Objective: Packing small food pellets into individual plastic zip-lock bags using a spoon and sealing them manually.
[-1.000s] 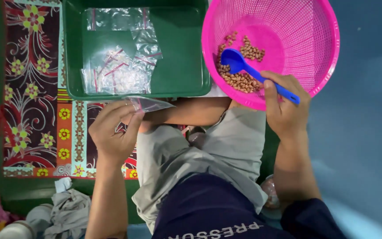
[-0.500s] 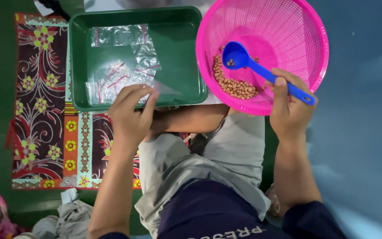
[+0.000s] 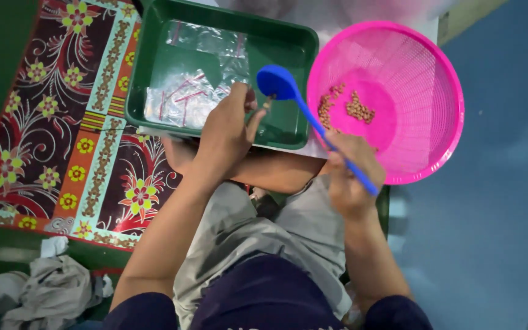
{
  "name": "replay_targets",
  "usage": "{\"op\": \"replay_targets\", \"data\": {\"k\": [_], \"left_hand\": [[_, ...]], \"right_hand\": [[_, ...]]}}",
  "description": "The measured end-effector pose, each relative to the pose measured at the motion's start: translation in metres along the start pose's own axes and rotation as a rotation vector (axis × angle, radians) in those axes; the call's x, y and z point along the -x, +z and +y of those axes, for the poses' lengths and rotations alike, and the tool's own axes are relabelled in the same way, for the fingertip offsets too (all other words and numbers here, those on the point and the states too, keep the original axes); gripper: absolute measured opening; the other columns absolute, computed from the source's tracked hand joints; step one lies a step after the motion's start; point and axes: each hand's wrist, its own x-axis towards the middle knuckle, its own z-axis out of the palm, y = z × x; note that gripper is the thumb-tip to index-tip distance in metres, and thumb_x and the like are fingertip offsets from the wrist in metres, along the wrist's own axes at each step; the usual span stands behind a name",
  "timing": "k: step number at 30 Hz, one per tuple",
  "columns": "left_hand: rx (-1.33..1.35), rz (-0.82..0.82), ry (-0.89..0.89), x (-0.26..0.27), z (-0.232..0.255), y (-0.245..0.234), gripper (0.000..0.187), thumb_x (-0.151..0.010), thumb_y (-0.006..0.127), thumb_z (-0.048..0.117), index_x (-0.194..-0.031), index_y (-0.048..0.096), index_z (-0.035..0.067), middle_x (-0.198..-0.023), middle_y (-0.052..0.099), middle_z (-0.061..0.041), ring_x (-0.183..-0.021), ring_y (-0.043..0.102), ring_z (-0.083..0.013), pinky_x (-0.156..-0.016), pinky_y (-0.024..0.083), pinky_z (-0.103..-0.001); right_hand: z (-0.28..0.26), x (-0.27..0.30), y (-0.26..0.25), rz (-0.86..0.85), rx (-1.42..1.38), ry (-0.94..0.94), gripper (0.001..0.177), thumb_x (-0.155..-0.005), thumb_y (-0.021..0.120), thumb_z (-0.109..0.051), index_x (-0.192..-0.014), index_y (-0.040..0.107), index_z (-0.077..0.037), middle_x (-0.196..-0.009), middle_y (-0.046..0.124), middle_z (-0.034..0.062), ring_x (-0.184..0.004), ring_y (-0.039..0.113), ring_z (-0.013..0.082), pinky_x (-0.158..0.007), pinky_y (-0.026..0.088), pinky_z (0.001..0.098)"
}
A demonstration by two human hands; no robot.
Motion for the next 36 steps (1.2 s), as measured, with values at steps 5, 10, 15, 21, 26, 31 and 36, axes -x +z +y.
{"op": "replay_targets", "data": {"k": [5, 10, 15, 21, 26, 31, 36], "left_hand": [[0.034, 0.006, -0.036, 0.007, -0.01, -0.006, 0.024, -0.1, 0.067, 0.018, -0.111, 0.049, 0.006, -0.094, 0.072, -0.017, -0.094, 0.073, -0.0399, -0.078, 0.058, -0.055], [0.096, 0.013, -0.055, 0.008, -0.042, 0.009, 0.025, -0.1, 0.067, 0.025, -0.112, 0.05, 0.01, -0.09, 0.071, -0.013, -0.089, 0.074, -0.038, -0.077, 0.059, -0.052], [0.119, 0.067, -0.009, 0.01, -0.045, 0.006, 0.021, -0.1, 0.07, 0.024, -0.107, 0.055, 0.012, -0.088, 0.072, -0.009, -0.084, 0.075, -0.0325, -0.074, 0.059, -0.046], [0.181, 0.182, 0.168, 0.036, -0.007, -0.018, 0.008, -0.094, 0.068, 0.013, -0.098, 0.064, 0.009, -0.087, 0.067, -0.007, -0.073, 0.062, -0.0268, -0.066, 0.047, -0.039], [0.223, -0.05, 0.301, 0.072, 0.01, -0.033, 0.018, -0.087, 0.067, 0.015, -0.105, 0.065, 0.014, -0.09, 0.063, -0.007, -0.076, 0.06, -0.0275, -0.065, 0.047, -0.04], [0.318, -0.216, 0.4, 0.086, 0.005, -0.026, 0.014, -0.091, 0.065, 0.015, -0.102, 0.058, 0.008, -0.09, 0.067, -0.008, -0.078, 0.061, -0.0294, -0.073, 0.048, -0.042], [0.314, -0.297, 0.352, 0.085, -0.002, -0.021, 0.025, -0.094, 0.072, 0.012, -0.118, 0.066, 0.006, -0.088, 0.07, -0.015, -0.085, 0.071, -0.0367, -0.071, 0.06, -0.043]], "right_hand": [[-0.002, 0.002, 0.014, -0.098, 0.008, -0.136, 0.025, -0.099, 0.068, -0.012, -0.11, 0.077, 0.008, -0.1, 0.074, 0.0216, -0.086, 0.073, 0.0335, -0.083, 0.059, 0.0401], [0.005, 0.019, 0.013, -0.092, 0.014, -0.186, 0.03, -0.101, 0.065, -0.016, -0.111, 0.075, 0.011, -0.098, 0.072, 0.0257, -0.082, 0.072, 0.0351, -0.078, 0.059, 0.0428], [0.011, 0.042, 0.004, 0.095, 0.01, -0.238, 0.051, -0.107, 0.05, -0.033, -0.106, 0.069, 0.014, -0.096, 0.069, 0.0302, -0.081, 0.069, 0.0367, -0.077, 0.059, 0.0451], [-0.05, 0.057, -0.007, 0.409, -0.216, 0.239, 0.041, -0.11, 0.052, -0.053, -0.092, 0.046, -0.016, -0.091, 0.054, 0.0048, -0.05, 0.041, 0.009, -0.044, 0.036, 0.0217], [-0.043, 0.045, 0.001, -0.269, -0.071, 0.545, 0.067, -0.076, 0.079, -0.018, -0.137, 0.056, -0.001, -0.099, 0.055, 0.0051, -0.069, 0.045, 0.0103, -0.061, 0.037, 0.0234], [-0.022, 0.068, 0.018, -0.475, -0.299, 0.815, 0.065, -0.068, 0.084, 0.004, -0.13, 0.066, -0.003, -0.105, 0.065, 0.0039, -0.07, 0.05, 0.0076, -0.059, 0.043, 0.0177], [0.004, 0.09, 0.025, -0.351, -0.287, 0.559, 0.048, -0.07, 0.095, -0.017, -0.112, 0.077, -0.002, -0.097, 0.071, 0.0132, -0.078, 0.064, 0.0142, -0.065, 0.06, 0.0285]]}}
